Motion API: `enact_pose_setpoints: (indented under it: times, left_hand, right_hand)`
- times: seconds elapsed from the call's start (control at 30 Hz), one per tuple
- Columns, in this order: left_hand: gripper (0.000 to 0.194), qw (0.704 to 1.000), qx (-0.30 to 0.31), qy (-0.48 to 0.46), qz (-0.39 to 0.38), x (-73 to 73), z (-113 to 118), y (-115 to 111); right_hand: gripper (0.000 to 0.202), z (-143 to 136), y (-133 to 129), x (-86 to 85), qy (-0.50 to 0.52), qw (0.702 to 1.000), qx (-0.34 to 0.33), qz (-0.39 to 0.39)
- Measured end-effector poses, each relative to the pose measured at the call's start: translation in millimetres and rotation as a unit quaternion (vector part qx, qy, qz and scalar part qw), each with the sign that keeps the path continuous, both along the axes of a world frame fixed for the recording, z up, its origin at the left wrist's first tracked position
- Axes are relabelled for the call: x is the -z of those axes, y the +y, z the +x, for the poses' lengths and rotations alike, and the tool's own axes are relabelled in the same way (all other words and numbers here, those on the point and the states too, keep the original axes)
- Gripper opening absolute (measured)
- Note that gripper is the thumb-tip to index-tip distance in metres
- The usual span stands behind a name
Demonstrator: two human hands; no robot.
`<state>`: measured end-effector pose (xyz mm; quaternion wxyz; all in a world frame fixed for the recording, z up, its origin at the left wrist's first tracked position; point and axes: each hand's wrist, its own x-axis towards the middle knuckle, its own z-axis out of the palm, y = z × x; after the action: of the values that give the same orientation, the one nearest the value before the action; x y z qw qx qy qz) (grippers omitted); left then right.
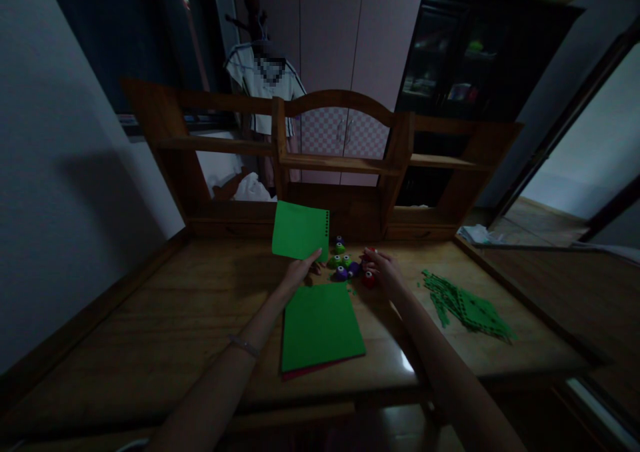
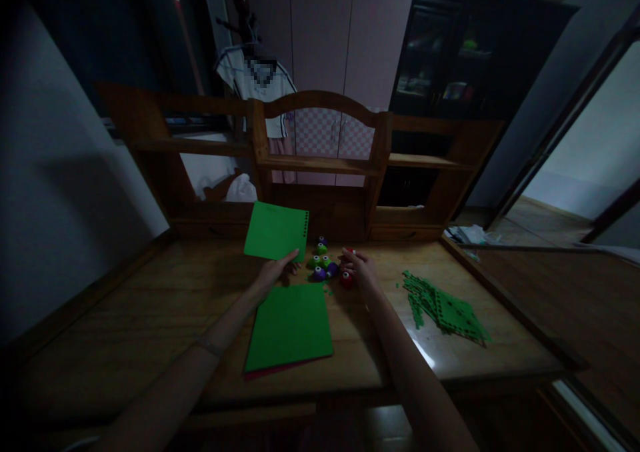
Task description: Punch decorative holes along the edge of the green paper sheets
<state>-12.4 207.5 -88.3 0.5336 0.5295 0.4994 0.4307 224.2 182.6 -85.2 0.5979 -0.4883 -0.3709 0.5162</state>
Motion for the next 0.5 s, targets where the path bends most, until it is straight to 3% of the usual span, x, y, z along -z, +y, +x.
enact_pose_setpoints:
  times: [0.27,0.5]
  left_hand:
    - [0.054,1.000,0.005,-0.006,-0.003,4.0,-1,1]
    - [0.051,1.000,0.000,0.010,-0.002,-6.5,2,-5]
  right_hand:
    - [0.026,-1,-1,-0.7,-0.003,1.000,0.001,0.003]
    - [0.024,1,1,1.7,-0.004,1.000,-0.007,0.000]
